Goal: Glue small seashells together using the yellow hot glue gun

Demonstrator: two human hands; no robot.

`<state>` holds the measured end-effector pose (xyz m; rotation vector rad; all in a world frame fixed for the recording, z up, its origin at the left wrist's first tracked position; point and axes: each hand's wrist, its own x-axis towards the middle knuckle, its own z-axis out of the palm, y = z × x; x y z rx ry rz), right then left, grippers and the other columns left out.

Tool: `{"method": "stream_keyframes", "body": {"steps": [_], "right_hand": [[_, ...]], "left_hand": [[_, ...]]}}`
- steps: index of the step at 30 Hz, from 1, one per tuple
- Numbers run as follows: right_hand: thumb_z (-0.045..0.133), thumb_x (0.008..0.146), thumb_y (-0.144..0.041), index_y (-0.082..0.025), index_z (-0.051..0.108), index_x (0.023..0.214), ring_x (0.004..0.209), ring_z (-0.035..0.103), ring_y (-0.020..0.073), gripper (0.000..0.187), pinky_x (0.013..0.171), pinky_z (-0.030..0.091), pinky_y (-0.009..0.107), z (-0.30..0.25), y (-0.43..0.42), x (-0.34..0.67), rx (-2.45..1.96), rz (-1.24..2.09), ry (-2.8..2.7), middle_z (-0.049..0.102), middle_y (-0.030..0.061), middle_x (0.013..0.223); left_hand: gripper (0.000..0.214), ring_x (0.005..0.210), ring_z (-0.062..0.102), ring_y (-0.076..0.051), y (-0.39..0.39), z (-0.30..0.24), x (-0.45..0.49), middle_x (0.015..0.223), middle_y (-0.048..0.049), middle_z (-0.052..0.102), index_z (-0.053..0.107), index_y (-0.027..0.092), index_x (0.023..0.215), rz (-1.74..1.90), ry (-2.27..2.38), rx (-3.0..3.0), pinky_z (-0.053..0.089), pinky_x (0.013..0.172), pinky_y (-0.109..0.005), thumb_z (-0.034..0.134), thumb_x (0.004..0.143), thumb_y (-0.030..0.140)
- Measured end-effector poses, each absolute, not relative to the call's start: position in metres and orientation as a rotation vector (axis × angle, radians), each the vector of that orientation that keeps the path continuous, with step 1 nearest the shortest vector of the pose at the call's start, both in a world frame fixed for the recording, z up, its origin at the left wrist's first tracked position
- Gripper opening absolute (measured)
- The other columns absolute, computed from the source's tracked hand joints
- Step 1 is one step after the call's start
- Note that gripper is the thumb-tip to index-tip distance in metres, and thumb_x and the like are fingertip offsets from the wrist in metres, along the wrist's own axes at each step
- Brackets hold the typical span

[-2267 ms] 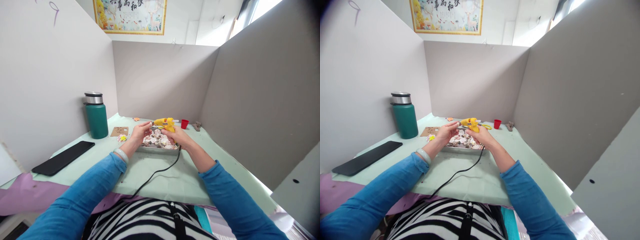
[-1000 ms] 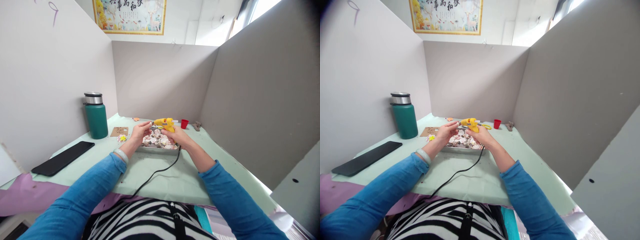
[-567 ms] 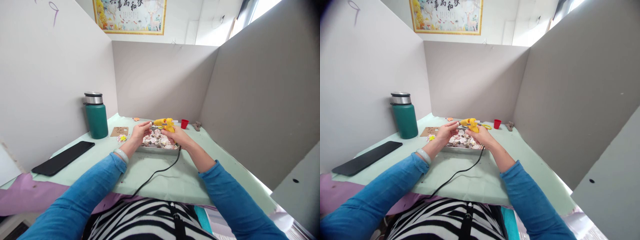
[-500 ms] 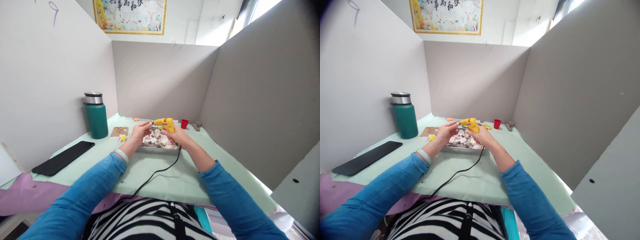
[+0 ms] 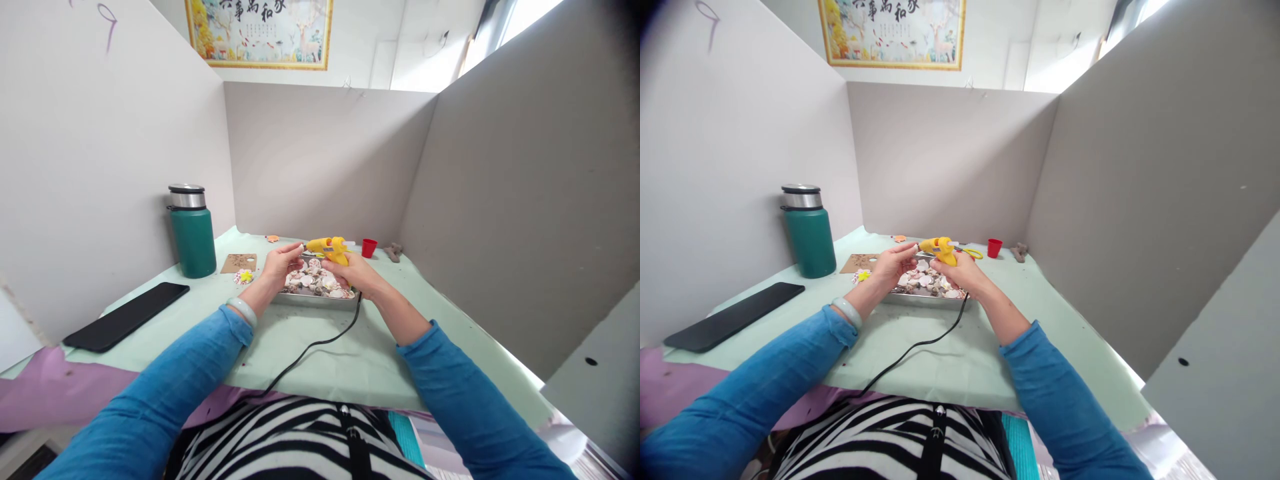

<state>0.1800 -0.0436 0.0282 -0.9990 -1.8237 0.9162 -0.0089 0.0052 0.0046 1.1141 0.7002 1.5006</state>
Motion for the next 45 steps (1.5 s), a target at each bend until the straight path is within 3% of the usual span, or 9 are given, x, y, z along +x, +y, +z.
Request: {"method": "stream_keyframes", "body": {"steps": [9,24,32,39,45], "right_hand": [[0.061,0.076,-0.041,-0.018,0.048,0.070,0.039,0.034,0.0071,0.028,0.037,0.027,0.020,0.034,-0.050,0.178,-1.049,0.874,-1.820,0.037,-0.0067,0.042],[0.064,0.073,-0.047,-0.017,0.053,0.070,0.039,0.035,0.0078,0.032,0.037,0.027,0.021,0.029,-0.045,0.179,-1.026,0.875,-1.808,0.040,-0.0048,0.043],[0.066,0.073,-0.044,-0.017,0.054,0.076,0.038,0.033,0.0059,0.030,0.037,0.028,0.020,0.031,-0.044,0.180,-0.908,0.947,-1.678,0.038,-0.0071,0.045],[0.068,0.069,-0.035,-0.017,0.055,0.084,0.044,0.043,0.0060,0.027,0.036,0.032,0.018,0.022,-0.028,0.181,-0.900,0.938,-1.340,0.059,0.0010,0.068],[0.068,0.067,-0.028,-0.016,0.055,0.086,0.050,0.050,0.0078,0.025,0.037,0.034,0.017,0.019,-0.029,0.177,-0.934,1.052,-1.276,0.064,0.0041,0.075]], "left_hand": [[0.046,0.051,0.053,-0.007,0.004,0.006,-0.009,0.069,-0.0035,0.061,0.066,0.007,0.097,1.533,0.702,1.115,0.046,0.055,-0.024,0.080,0.057,0.025],[0.046,0.051,0.054,-0.008,0.006,0.004,-0.009,0.068,-0.0030,0.061,0.066,0.008,0.096,1.509,0.702,1.119,0.045,0.054,-0.023,0.080,0.056,0.025],[0.045,0.052,0.054,-0.007,0.008,0.003,-0.010,0.078,-0.0054,0.065,0.066,0.009,0.097,1.512,0.688,1.112,0.047,0.054,-0.023,0.080,0.058,0.026],[0.038,0.053,0.054,-0.006,0.003,0.005,-0.007,0.081,-0.0058,0.065,0.068,0.010,0.094,1.363,0.639,1.184,0.048,0.054,-0.023,0.079,0.060,0.024],[0.038,0.055,0.055,-0.008,-0.001,0.006,-0.005,0.075,-0.0042,0.064,0.069,0.012,0.095,1.241,0.636,1.251,0.049,0.056,-0.023,0.079,0.061,0.024]]}}
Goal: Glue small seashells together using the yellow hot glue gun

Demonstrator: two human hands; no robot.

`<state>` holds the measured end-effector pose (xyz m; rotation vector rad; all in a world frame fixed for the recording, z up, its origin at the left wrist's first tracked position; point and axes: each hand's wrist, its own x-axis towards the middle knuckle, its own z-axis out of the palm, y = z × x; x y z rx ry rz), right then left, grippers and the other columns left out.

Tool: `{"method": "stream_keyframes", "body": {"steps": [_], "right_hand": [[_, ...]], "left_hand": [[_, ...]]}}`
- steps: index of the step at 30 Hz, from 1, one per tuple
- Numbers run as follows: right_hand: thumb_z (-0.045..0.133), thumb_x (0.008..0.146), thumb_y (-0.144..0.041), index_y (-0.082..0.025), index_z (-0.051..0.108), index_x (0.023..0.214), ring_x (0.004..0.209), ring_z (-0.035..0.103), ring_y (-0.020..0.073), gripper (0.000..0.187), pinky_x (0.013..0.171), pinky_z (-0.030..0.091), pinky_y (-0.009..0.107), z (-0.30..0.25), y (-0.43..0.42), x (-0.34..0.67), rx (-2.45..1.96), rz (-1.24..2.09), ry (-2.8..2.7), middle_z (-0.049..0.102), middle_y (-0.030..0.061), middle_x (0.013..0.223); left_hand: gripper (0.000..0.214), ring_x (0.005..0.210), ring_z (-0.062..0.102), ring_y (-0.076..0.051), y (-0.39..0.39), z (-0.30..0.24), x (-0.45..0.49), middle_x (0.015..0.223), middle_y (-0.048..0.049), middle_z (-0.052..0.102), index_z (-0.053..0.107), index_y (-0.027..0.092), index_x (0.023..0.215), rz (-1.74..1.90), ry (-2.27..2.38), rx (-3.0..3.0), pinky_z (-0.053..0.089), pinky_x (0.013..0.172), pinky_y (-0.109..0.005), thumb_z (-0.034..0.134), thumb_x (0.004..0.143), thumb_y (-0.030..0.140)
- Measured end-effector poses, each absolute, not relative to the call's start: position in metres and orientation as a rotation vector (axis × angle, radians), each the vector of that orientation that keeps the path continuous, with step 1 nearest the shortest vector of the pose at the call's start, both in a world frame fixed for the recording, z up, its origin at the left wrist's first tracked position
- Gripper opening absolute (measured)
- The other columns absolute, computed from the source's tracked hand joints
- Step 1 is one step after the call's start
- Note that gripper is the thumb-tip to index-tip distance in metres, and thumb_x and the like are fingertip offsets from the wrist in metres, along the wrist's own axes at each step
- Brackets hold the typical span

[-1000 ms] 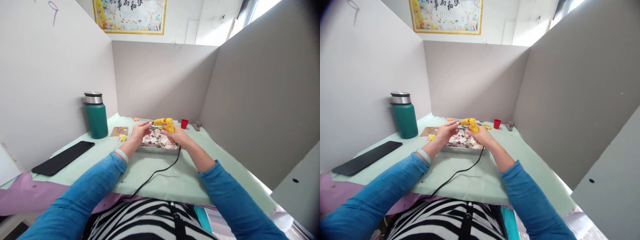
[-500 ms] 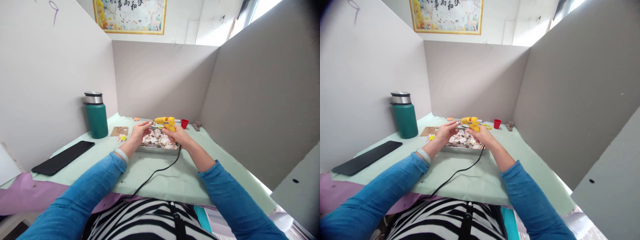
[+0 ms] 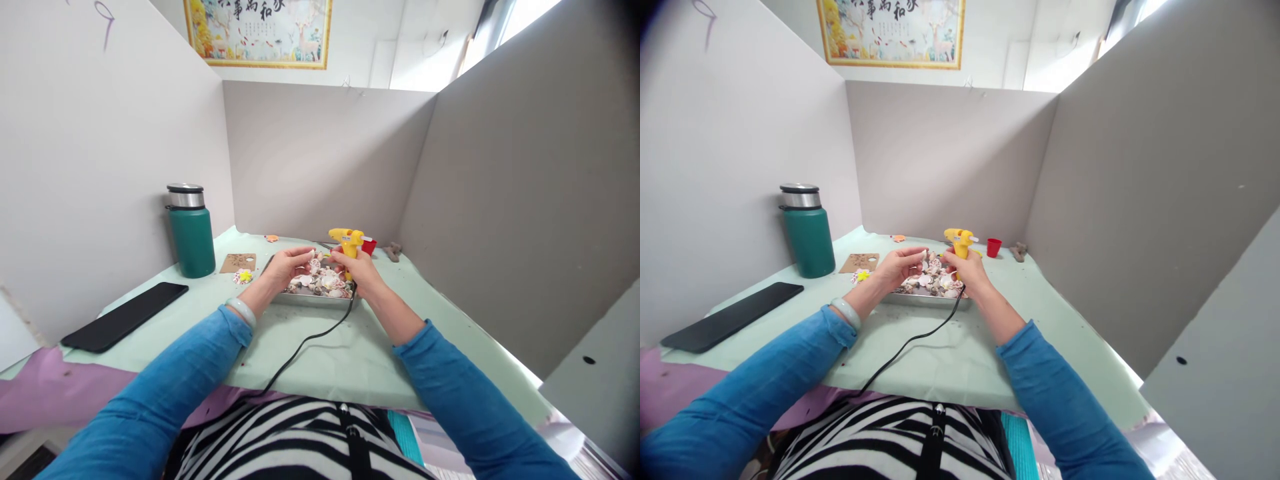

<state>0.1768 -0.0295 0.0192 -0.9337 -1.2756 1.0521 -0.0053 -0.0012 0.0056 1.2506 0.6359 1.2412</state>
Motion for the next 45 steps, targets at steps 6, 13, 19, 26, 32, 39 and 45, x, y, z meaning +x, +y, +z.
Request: {"method": "stream_keyframes", "body": {"steps": [6,13,19,26,32,39,45], "right_hand": [[0.069,0.063,-0.022,-0.018,0.056,0.084,0.049,0.049,0.0070,0.025,0.037,0.033,0.017,0.0152,-0.0295,0.1715,-0.912,1.147,-1.208,0.060,0.0005,0.072],[0.071,0.061,-0.021,-0.019,0.055,0.083,0.051,0.049,0.0067,0.027,0.038,0.034,0.017,0.0116,-0.0257,0.1719,-0.911,1.213,-1.183,0.056,-0.0010,0.072],[0.071,0.059,-0.019,-0.018,0.053,0.086,0.049,0.046,0.0060,0.032,0.038,0.033,0.016,0.0125,-0.0268,0.1714,-0.907,1.228,-1.191,0.053,-0.0032,0.064],[0.071,0.057,-0.020,-0.017,0.051,0.084,0.043,0.040,0.0053,0.034,0.037,0.032,0.017,0.0147,-0.0292,0.1712,-0.899,1.190,-1.234,0.045,-0.0074,0.051],[0.072,0.056,-0.022,-0.017,0.051,0.083,0.041,0.038,0.0051,0.035,0.037,0.031,0.017,0.0155,-0.0304,0.1706,-0.901,1.196,-1.251,0.044,-0.0083,0.048],[0.071,0.057,-0.022,-0.016,0.052,0.085,0.042,0.039,0.0045,0.035,0.036,0.032,0.017,0.0122,-0.0276,0.1716,-0.880,1.194,-1.272,0.048,-0.0067,0.054],[0.070,0.058,-0.023,-0.016,0.053,0.086,0.043,0.039,0.0044,0.034,0.037,0.033,0.017,0.0107,-0.0259,0.1715,-0.874,1.172,-1.300,0.050,-0.0058,0.057]], "left_hand": [[0.037,0.057,0.055,-0.007,-0.0052,0.0058,-0.0028,0.074,-0.0029,0.063,0.069,0.013,0.092,1.186,0.645,1.319,0.048,0.060,-0.024,0.080,0.059,0.027],[0.036,0.057,0.054,-0.008,-0.0070,0.0056,-0.0023,0.076,-0.0035,0.063,0.070,0.013,0.089,1.185,0.637,1.365,0.048,0.061,-0.026,0.080,0.058,0.029],[0.036,0.056,0.054,-0.007,-0.0085,0.0055,-0.0011,0.080,-0.0036,0.063,0.068,0.013,0.087,1.190,0.646,1.419,0.047,0.059,-0.025,0.080,0.058,0.030],[0.034,0.055,0.055,-0.009,-0.0033,0.0000,-0.0020,0.072,-0.0028,0.061,0.066,0.012,0.087,1.178,0.653,1.488,0.046,0.058,-0.025,0.078,0.061,0.030],[0.034,0.055,0.055,-0.009,-0.0045,0.0005,-0.0020,0.072,-0.0026,0.060,0.064,0.012,0.086,1.163,0.651,1.539,0.047,0.057,-0.025,0.077,0.062,0.033],[0.048,0.055,0.055,-0.008,-0.0065,0.0025,-0.0016,0.081,-0.0040,0.061,0.061,0.015,0.105,1.185,0.631,1.557,0.046,0.056,-0.025,0.077,0.062,0.031],[0.048,0.055,0.054,-0.009,-0.0107,0.0068,0.0006,0.074,-0.0028,0.060,0.062,0.013,0.101,1.224,0.705,1.546,0.046,0.057,-0.025,0.078,0.060,0.031]]}}
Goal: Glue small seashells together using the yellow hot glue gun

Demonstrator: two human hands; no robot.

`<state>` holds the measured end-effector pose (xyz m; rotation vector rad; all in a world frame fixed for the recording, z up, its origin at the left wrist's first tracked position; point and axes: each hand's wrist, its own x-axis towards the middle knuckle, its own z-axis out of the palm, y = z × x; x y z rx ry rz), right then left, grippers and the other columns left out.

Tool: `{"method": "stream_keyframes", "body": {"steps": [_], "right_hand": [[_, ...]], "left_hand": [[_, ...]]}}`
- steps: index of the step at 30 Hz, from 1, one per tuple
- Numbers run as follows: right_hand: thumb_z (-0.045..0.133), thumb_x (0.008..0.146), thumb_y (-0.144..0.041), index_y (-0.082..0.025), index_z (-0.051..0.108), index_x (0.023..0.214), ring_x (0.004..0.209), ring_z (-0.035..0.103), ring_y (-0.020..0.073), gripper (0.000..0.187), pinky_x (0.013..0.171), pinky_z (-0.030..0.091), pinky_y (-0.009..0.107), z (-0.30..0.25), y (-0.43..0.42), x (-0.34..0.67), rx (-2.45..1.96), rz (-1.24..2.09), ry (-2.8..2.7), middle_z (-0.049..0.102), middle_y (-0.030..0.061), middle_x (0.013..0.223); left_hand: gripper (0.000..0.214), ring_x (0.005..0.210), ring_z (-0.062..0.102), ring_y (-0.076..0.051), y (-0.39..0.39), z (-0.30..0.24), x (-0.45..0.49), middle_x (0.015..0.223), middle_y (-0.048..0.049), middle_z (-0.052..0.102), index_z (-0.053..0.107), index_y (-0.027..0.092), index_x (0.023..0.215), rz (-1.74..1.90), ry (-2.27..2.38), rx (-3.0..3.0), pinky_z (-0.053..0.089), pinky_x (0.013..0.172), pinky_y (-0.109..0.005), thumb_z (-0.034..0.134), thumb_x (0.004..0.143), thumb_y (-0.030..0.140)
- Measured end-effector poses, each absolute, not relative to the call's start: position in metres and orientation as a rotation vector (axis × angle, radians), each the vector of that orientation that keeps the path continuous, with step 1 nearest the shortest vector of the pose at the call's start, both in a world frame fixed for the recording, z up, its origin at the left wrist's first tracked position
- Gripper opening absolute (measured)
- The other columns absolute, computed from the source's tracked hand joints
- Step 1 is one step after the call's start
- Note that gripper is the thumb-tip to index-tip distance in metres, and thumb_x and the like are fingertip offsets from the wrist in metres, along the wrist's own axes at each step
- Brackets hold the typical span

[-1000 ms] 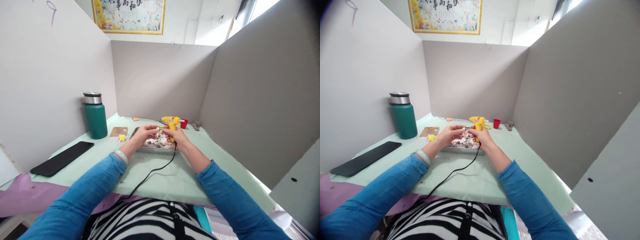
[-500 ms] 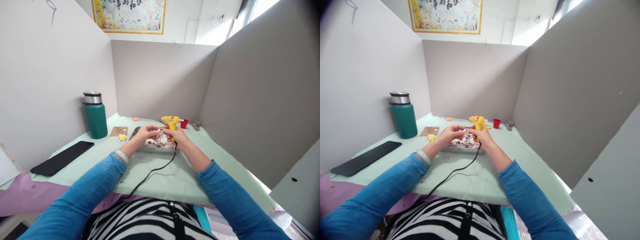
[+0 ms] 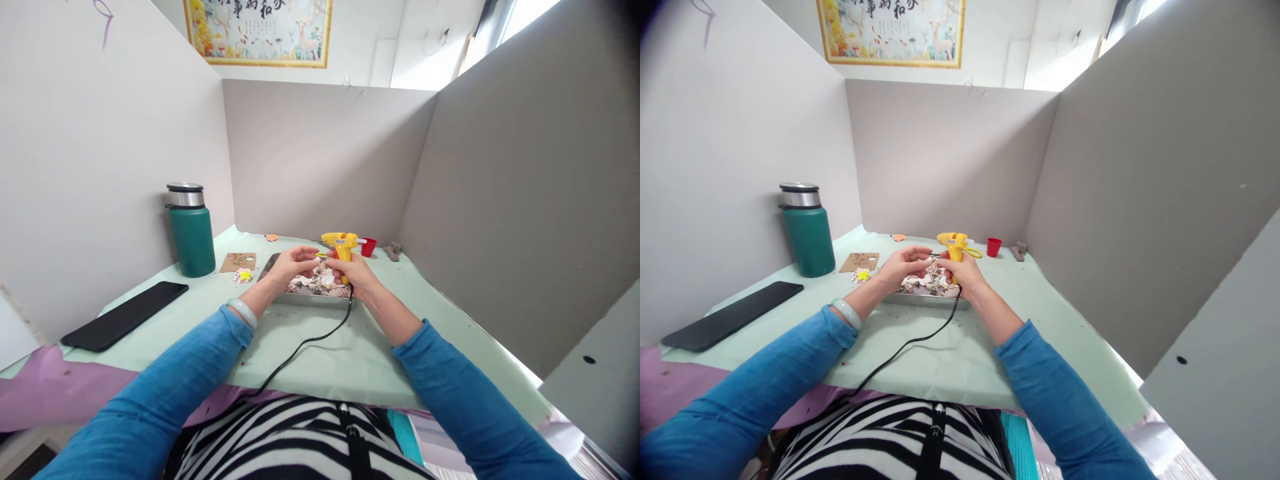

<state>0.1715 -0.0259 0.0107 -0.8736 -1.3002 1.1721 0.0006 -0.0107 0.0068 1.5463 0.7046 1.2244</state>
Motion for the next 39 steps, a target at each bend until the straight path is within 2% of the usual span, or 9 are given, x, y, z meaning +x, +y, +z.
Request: {"method": "stream_keyframes", "body": {"steps": [5,13,21,39], "right_hand": [[0.070,0.057,-0.022,-0.016,0.053,0.086,0.043,0.039,0.0042,0.035,0.037,0.032,0.017,0.0097,-0.0255,0.1707,-0.886,1.170,-1.305,0.050,-0.0054,0.058],[0.071,0.057,-0.025,-0.018,0.053,0.086,0.045,0.039,0.0054,0.035,0.038,0.032,0.017,0.0074,-0.0235,0.1723,-0.882,1.186,-1.285,0.045,-0.0075,0.055],[0.069,0.057,-0.021,-0.018,0.053,0.085,0.046,0.040,0.0059,0.033,0.038,0.032,0.017,0.0097,-0.0255,0.1722,-0.891,1.193,-1.243,0.045,-0.0067,0.055],[0.070,0.056,-0.021,-0.017,0.052,0.085,0.044,0.040,0.0053,0.034,0.036,0.032,0.018,0.0087,-0.0261,0.1692,-0.896,1.161,-1.269,0.048,-0.0062,0.056]], "left_hand": [[0.048,0.054,0.054,-0.009,-0.0103,0.0071,0.0015,0.074,-0.0034,0.061,0.062,0.012,0.101,1.247,0.750,1.576,0.045,0.054,-0.025,0.077,0.060,0.033],[0.044,0.056,0.055,-0.009,-0.0086,0.0036,0.0025,0.074,-0.0035,0.062,0.064,0.013,0.097,1.212,0.706,1.554,0.047,0.058,-0.026,0.078,0.061,0.034],[0.037,0.057,0.055,-0.010,-0.0093,0.0044,0.0006,0.074,-0.0041,0.061,0.066,0.013,0.091,1.139,0.693,1.571,0.046,0.058,-0.026,0.072,0.067,0.040],[0.035,0.054,0.052,-0.008,-0.0094,0.0049,0.0005,0.067,-0.0018,0.059,0.066,0.011,0.081,1.134,0.717,1.564,0.046,0.058,-0.025,0.074,0.064,0.039]]}}
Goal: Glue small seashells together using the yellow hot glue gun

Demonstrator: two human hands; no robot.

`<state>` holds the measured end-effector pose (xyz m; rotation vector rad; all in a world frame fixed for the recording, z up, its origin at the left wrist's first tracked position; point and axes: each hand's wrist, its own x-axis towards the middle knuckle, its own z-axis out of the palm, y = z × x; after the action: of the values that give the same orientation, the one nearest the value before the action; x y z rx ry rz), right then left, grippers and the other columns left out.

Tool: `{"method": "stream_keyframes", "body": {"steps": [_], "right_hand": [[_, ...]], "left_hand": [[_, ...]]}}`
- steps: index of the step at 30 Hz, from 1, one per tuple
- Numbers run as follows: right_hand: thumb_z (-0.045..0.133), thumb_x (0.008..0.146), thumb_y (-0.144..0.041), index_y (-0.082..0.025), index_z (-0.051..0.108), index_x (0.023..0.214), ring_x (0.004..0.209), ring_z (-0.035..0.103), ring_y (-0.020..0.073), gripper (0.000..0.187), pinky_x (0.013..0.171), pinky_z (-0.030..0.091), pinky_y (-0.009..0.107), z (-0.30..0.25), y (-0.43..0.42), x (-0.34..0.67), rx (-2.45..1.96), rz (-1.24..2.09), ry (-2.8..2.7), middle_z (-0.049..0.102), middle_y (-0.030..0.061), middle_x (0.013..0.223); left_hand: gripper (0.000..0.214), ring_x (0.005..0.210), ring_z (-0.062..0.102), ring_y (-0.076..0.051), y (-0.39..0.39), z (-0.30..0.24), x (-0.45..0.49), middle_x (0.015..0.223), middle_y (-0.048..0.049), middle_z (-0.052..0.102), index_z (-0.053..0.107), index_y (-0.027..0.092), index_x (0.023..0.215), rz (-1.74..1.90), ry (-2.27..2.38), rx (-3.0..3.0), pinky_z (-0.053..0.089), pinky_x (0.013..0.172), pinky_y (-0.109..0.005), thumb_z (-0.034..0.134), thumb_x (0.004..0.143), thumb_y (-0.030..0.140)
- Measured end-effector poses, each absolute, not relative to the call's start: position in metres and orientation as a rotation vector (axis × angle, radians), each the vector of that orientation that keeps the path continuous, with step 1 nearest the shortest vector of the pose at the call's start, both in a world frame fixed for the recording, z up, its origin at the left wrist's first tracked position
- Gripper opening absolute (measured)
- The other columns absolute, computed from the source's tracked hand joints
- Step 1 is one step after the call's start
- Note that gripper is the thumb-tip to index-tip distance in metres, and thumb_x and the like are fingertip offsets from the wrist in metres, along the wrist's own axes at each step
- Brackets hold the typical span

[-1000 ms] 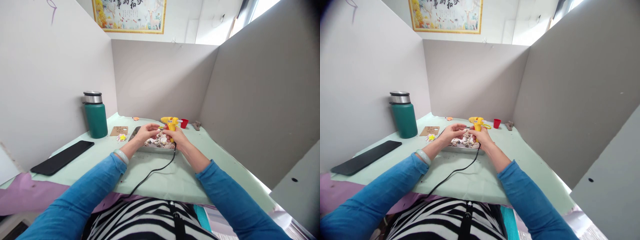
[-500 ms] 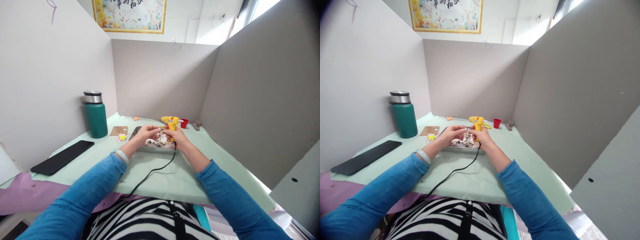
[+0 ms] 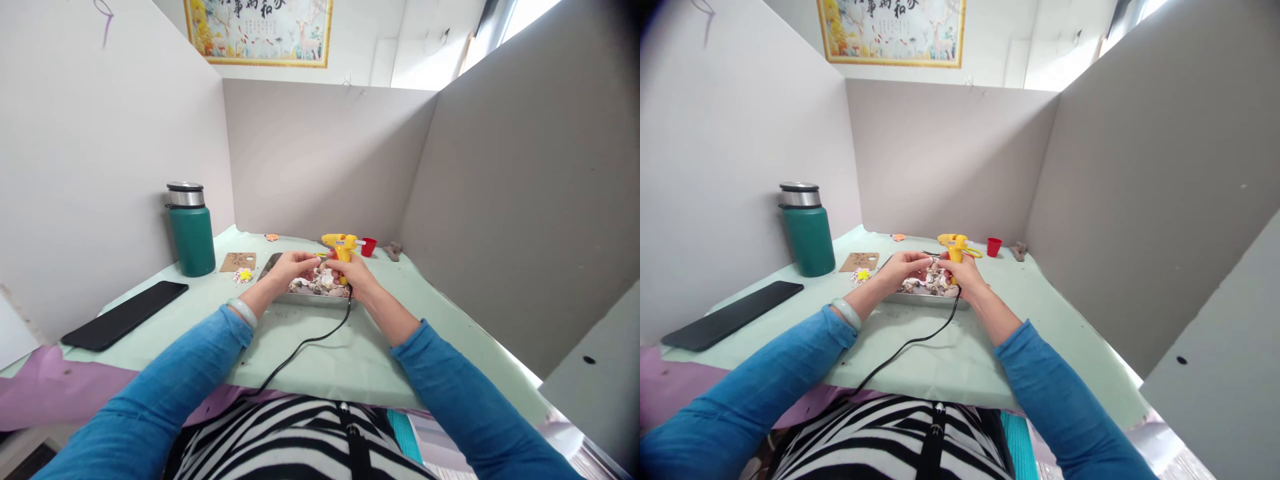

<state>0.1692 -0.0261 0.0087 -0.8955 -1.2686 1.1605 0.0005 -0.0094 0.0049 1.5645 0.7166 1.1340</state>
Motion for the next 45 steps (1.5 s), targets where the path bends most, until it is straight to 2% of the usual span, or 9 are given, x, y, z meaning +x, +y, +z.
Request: {"method": "stream_keyframes", "body": {"steps": [10,15,26,34,41,45], "right_hand": [[0.073,0.057,-0.027,-0.017,0.053,0.085,0.048,0.046,0.0056,0.036,0.038,0.033,0.017,0.009,-0.026,0.171,-0.955,1.142,-1.293,0.060,0.0011,0.073],[0.074,0.057,-0.026,-0.018,0.054,0.084,0.050,0.049,0.0067,0.034,0.039,0.035,0.017,0.006,-0.027,0.167,-0.970,1.161,-1.327,0.057,-0.0015,0.069],[0.073,0.057,-0.027,-0.018,0.052,0.082,0.048,0.048,0.0063,0.033,0.038,0.033,0.018,0.007,-0.032,0.161,-0.981,1.133,-1.331,0.057,-0.0022,0.067],[0.073,0.061,-0.033,-0.018,0.053,0.085,0.048,0.047,0.0060,0.034,0.039,0.034,0.018,0.004,-0.030,0.163,-0.934,1.160,-1.348,0.059,-0.0005,0.070],[0.072,0.061,-0.033,-0.018,0.053,0.084,0.047,0.046,0.0059,0.034,0.039,0.034,0.018,0.003,-0.029,0.164,-0.932,1.161,-1.354,0.058,-0.0011,0.068],[0.072,0.061,-0.033,-0.017,0.053,0.083,0.046,0.046,0.0062,0.033,0.039,0.034,0.019,0.004,-0.031,0.164,-0.927,1.153,-1.347,0.058,-0.0006,0.068]], "left_hand": [[0.037,0.057,0.053,-0.009,0.001,-0.001,-0.002,0.073,-0.0025,0.061,0.066,0.012,0.082,1.202,0.731,1.427,0.048,0.062,-0.028,0.076,0.060,0.040],[0.039,0.059,0.054,-0.008,0.003,-0.002,-0.002,0.079,-0.0037,0.063,0.066,0.013,0.088,1.212,0.714,1.401,0.048,0.063,-0.028,0.076,0.061,0.039],[0.037,0.055,0.053,-0.008,-0.002,0.002,-0.001,0.069,-0.0021,0.062,0.066,0.012,0.086,1.166,0.708,1.410,0.047,0.062,-0.026,0.077,0.062,0.038],[0.033,0.058,0.055,-0.009,0.001,-0.001,-0.002,0.076,-0.0038,0.062,0.064,0.012,0.083,1.145,0.682,1.418,0.047,0.060,-0.026,0.074,0.066,0.038],[0.036,0.058,0.055,-0.008,-0.001,0.001,-0.002,0.081,-0.0056,0.063,0.067,0.011,0.093,1.115,0.658,1.421,0.048,0.060,-0.025,0.074,0.067,0.035],[0.035,0.059,0.056,-0.009,-0.002,0.001,-0.002,0.082,-0.0073,0.064,0.068,0.010,0.089,1.102,0.654,1.407,0.048,0.061,-0.026,0.075,0.066,0.035]]}}
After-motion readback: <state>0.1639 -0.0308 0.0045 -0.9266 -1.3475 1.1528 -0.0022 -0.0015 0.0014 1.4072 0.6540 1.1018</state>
